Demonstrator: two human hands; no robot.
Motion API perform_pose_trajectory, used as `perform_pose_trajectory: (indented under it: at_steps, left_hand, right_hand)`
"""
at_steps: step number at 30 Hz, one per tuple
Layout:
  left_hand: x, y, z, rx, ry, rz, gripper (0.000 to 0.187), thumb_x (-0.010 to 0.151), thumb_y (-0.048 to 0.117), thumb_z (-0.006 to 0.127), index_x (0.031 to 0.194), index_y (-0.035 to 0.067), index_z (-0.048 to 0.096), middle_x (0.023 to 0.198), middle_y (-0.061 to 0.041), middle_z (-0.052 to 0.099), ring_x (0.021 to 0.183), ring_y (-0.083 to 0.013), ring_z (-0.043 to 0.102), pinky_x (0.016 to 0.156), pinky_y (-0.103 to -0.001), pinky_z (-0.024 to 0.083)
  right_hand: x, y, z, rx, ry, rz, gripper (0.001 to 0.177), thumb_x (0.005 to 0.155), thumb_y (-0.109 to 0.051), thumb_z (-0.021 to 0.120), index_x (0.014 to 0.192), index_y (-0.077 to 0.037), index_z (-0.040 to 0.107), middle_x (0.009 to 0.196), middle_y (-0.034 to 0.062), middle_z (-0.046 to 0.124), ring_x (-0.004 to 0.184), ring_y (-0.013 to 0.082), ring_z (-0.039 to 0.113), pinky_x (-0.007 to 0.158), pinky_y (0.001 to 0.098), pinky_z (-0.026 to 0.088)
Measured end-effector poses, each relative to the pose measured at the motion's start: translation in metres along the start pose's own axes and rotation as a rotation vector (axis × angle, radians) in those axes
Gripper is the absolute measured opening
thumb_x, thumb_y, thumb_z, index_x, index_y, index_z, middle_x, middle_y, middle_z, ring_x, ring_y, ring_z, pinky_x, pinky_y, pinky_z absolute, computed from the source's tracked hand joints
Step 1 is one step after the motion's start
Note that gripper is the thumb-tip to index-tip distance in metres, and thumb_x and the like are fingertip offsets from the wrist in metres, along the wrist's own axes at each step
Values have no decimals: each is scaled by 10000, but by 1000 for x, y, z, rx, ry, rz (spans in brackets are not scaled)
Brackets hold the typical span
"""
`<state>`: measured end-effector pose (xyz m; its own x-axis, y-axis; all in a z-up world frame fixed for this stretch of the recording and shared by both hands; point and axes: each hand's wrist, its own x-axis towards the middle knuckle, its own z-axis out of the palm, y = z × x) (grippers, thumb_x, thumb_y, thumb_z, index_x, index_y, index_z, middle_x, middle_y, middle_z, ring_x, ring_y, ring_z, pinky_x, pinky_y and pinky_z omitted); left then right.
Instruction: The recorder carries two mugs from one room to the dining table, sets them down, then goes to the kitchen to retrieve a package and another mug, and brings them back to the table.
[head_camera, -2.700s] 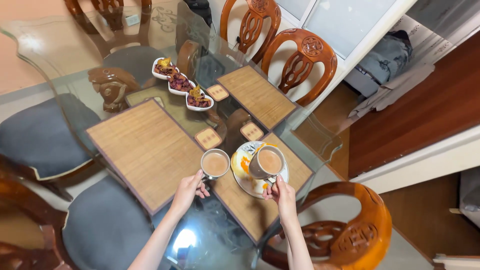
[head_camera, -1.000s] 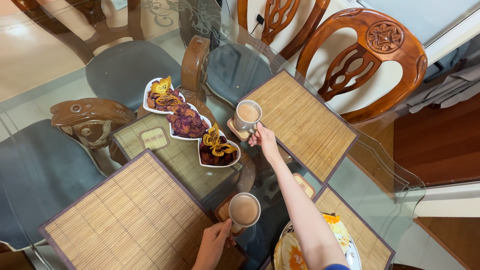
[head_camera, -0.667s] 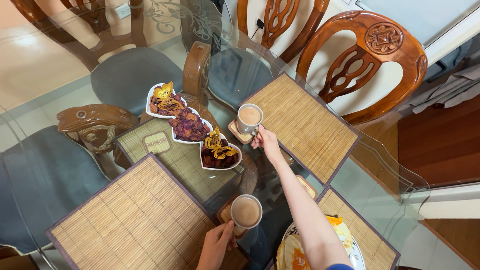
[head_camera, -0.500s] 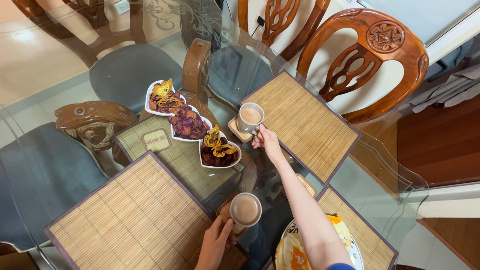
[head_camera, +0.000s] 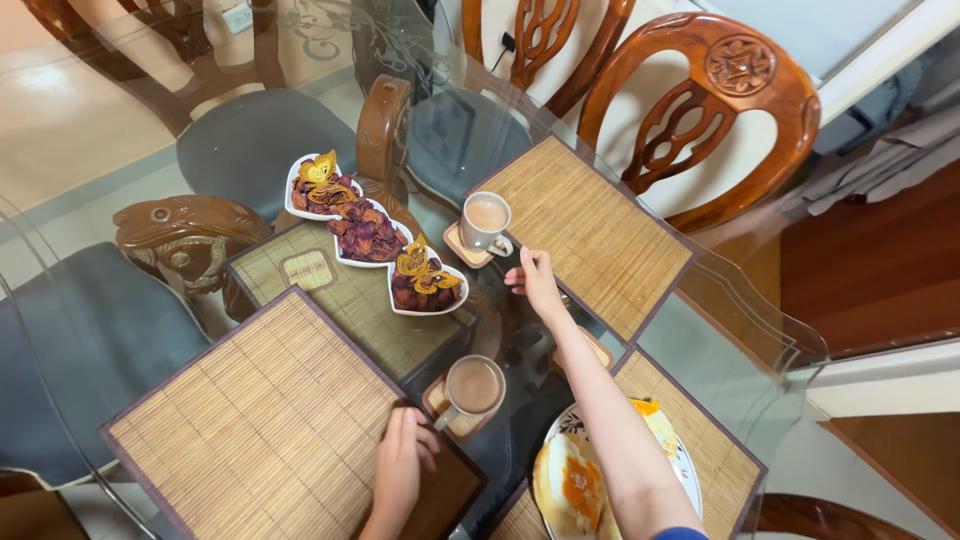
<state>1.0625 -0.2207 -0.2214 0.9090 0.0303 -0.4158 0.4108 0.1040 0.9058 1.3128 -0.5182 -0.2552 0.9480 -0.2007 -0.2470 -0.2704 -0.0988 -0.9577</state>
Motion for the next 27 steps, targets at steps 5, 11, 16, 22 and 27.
perform_pose_trajectory:
  at_steps: [5,11,16,22,27]
  left_hand:
    - [-27,9,-8,-20,40,50,383,1064,349,353,1042,39,578,652,-116,655,480,-162,567,505,-301,463]
    - [-75,-10,-6,-40,76,137,343,1064,329,403,1102,42,588,686,-93,658,513,-147,567,514,-287,453]
    - [-142,-5,12,0,120,188,298,1047,316,456,1148,67,586,696,-77,664,531,-135,579,524,-273,451]
    - [-238,-8,36,4,138,259,226,1026,239,504,1165,74,569,704,-50,661,542,-121,574,543,-257,452]
    - [-325,23,27,155,159,295,186,1007,215,526,1111,80,600,669,-40,648,523,-121,573,515,-292,441]
  right_hand:
    - [-69,-24,-35,77,9,-39,385,1038,-464,514,1198,-116,480,926,77,714,837,159,712,738,308,548]
    - [-131,-17,-96,126,81,-93,321,1050,-390,516,1197,-105,501,947,103,733,830,173,727,715,285,512]
    - [-219,-22,-130,204,113,-108,296,1085,-374,501,1189,-97,488,970,104,732,831,164,718,715,265,488]
    - [-311,4,-150,404,84,-94,278,1072,-366,484,1169,-106,504,972,119,730,862,191,724,708,278,519]
    - [-404,-23,-150,372,-42,-159,320,1079,-365,452,1120,-66,557,967,122,726,907,206,733,766,291,557]
